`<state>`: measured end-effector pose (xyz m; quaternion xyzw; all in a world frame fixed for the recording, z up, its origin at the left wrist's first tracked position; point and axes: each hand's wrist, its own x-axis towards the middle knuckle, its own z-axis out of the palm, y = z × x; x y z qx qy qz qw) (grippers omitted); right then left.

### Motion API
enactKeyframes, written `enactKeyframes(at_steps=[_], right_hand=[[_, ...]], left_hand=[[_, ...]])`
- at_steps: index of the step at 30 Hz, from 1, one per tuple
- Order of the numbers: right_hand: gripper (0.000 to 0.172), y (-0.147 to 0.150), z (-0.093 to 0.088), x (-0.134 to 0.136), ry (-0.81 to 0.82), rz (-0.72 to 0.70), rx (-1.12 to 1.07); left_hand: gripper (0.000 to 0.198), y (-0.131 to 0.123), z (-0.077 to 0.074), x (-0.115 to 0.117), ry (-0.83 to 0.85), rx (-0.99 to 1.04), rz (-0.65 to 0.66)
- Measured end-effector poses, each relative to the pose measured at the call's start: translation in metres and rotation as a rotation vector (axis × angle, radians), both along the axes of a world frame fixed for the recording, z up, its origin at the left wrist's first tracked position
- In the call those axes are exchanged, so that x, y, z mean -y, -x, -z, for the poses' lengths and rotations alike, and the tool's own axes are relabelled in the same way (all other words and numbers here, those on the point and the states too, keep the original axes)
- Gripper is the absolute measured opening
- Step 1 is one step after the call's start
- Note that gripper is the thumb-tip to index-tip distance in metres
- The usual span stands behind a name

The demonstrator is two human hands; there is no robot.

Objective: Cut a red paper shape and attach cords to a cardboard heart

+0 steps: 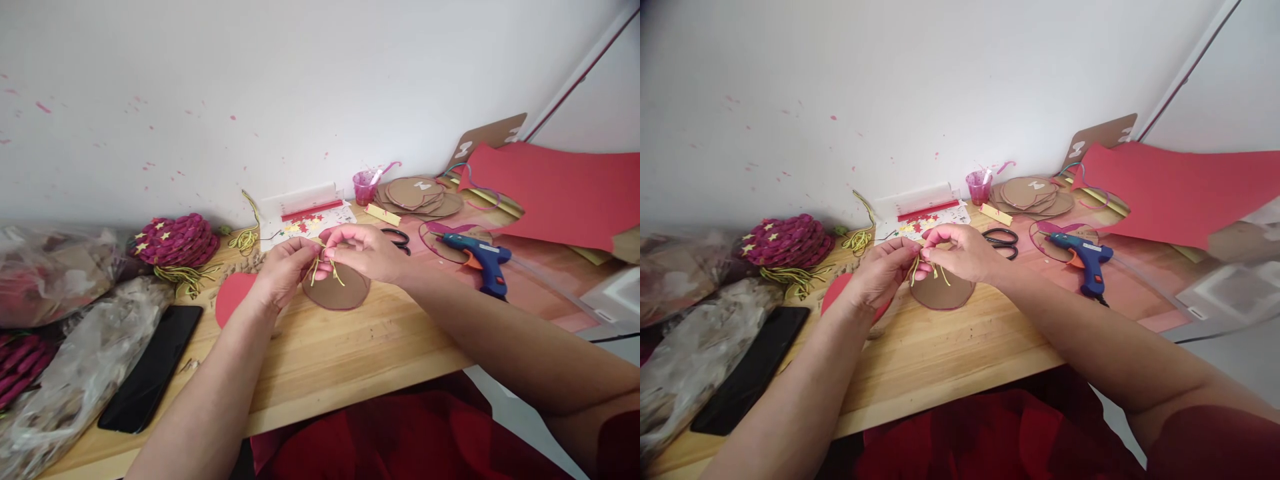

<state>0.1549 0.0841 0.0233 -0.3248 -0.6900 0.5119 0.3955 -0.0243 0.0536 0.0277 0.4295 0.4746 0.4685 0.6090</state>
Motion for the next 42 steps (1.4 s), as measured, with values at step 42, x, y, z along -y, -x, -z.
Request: enactKeyframes(at_steps=[42], right_hand=[[0.021, 0.002, 0.007, -0.008, 0.669, -0.106, -0.443]], left_hand=[[0.011, 0.001, 0.004, 0.0, -0.696, -0.589, -0.121]])
